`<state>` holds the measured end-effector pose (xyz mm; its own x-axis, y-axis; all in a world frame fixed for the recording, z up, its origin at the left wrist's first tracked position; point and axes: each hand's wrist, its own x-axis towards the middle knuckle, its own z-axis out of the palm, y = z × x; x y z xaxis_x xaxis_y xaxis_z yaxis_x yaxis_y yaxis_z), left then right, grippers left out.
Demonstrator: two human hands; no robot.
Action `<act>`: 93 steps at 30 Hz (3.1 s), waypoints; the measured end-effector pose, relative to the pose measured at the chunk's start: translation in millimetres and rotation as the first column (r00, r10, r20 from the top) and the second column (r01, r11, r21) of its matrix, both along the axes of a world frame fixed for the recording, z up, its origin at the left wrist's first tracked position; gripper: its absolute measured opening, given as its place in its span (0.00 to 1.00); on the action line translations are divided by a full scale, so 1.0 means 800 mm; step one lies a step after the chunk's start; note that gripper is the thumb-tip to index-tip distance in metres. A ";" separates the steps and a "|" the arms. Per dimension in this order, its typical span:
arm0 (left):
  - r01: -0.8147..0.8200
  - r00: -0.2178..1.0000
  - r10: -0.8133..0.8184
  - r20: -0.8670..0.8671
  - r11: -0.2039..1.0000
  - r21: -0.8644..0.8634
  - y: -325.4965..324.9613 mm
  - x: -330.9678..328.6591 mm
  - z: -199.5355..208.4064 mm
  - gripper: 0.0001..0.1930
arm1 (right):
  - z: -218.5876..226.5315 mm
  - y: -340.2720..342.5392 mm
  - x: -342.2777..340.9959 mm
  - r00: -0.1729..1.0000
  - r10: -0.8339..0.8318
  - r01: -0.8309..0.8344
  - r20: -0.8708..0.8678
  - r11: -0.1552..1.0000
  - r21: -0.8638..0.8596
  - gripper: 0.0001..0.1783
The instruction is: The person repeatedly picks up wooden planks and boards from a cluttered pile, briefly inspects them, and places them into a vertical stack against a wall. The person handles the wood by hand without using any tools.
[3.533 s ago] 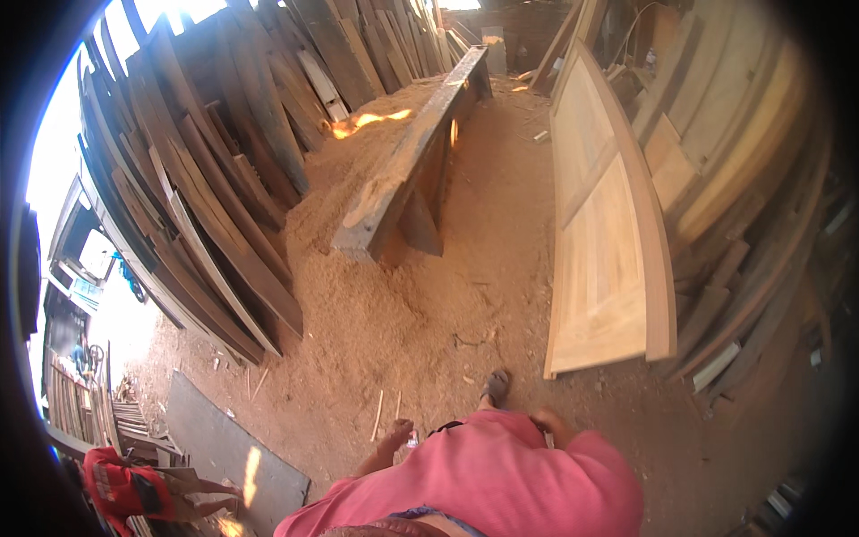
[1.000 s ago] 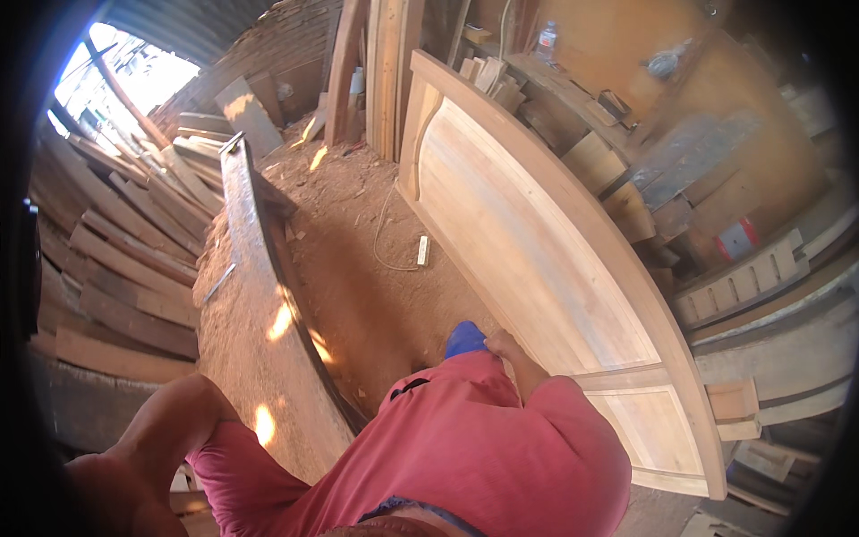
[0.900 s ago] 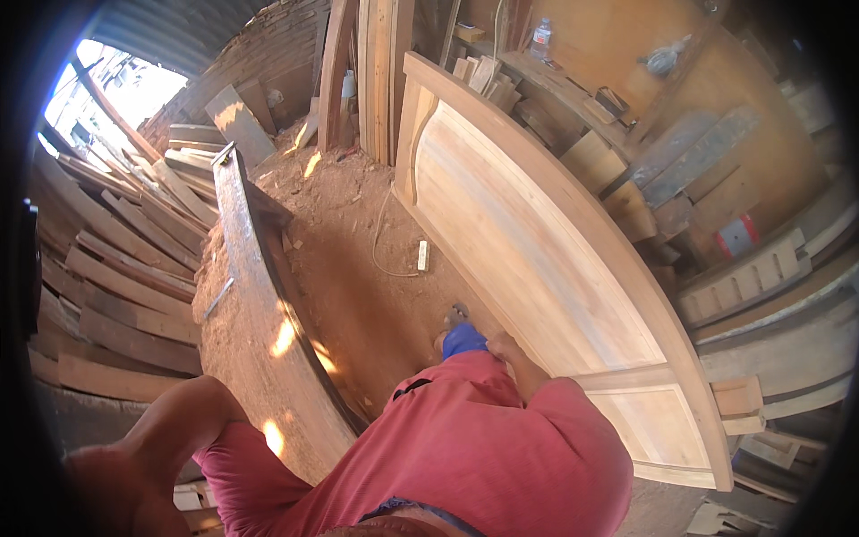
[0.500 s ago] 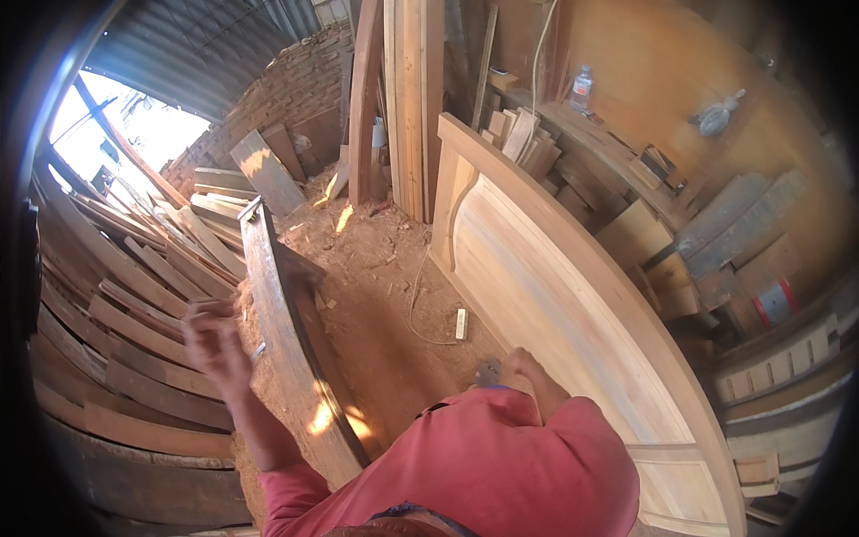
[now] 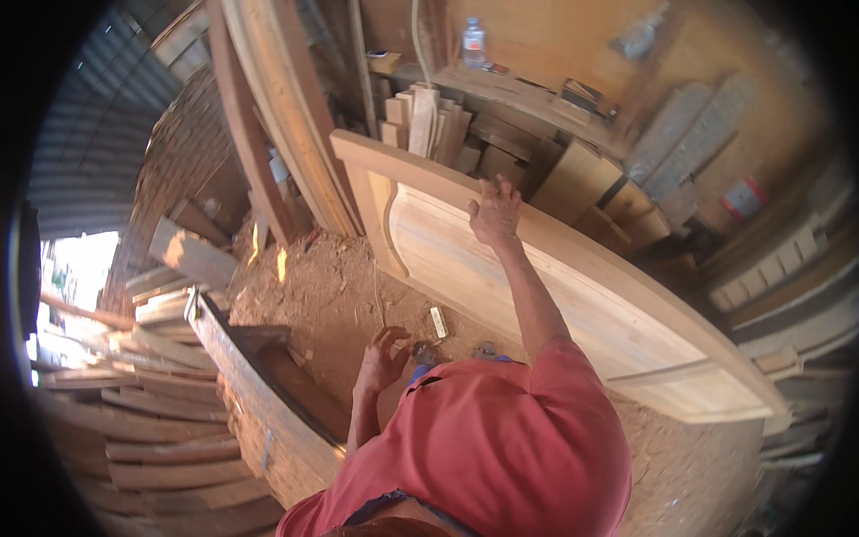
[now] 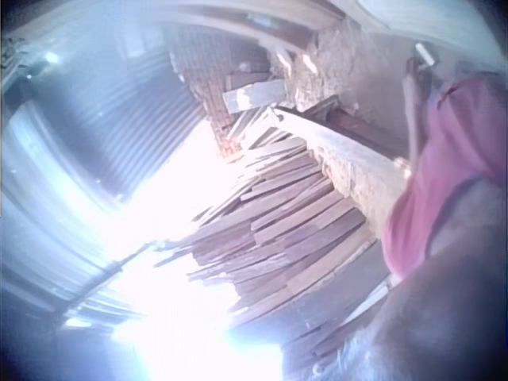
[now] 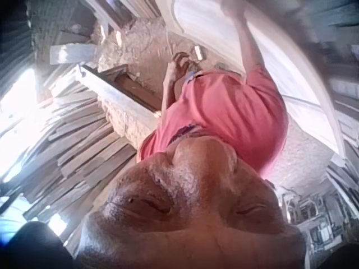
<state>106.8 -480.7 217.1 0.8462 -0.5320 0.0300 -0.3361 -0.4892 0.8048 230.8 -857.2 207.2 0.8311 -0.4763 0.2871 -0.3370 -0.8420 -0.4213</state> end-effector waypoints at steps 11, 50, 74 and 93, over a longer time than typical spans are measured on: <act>0.451 0.867 -0.474 0.155 0.878 0.163 -0.062 0.250 0.015 0.16 | -0.016 -0.055 -0.012 0.982 -0.158 0.151 -0.099 0.986 -0.077 0.26; 0.116 0.929 -0.241 0.281 0.910 0.397 -0.468 0.341 0.002 0.18 | -0.206 -0.615 0.029 0.783 -0.386 0.517 -0.488 0.839 0.167 0.54; 0.130 0.884 -0.263 0.386 0.932 0.338 -0.460 0.340 -0.005 0.16 | -0.083 -0.390 0.039 0.684 0.231 -0.106 -0.692 0.970 0.219 0.28; 0.355 0.809 -0.428 0.402 0.902 0.246 -0.442 0.354 -0.014 0.18 | -0.061 -0.266 0.131 0.739 -0.034 0.037 -0.673 0.999 -0.011 0.26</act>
<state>390.2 -834.0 206.0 0.4821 -0.8438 0.2359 -0.8222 -0.3428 0.4544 335.6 -1070.3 158.4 0.7898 -0.5093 -0.3419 -0.5633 -0.8227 -0.0758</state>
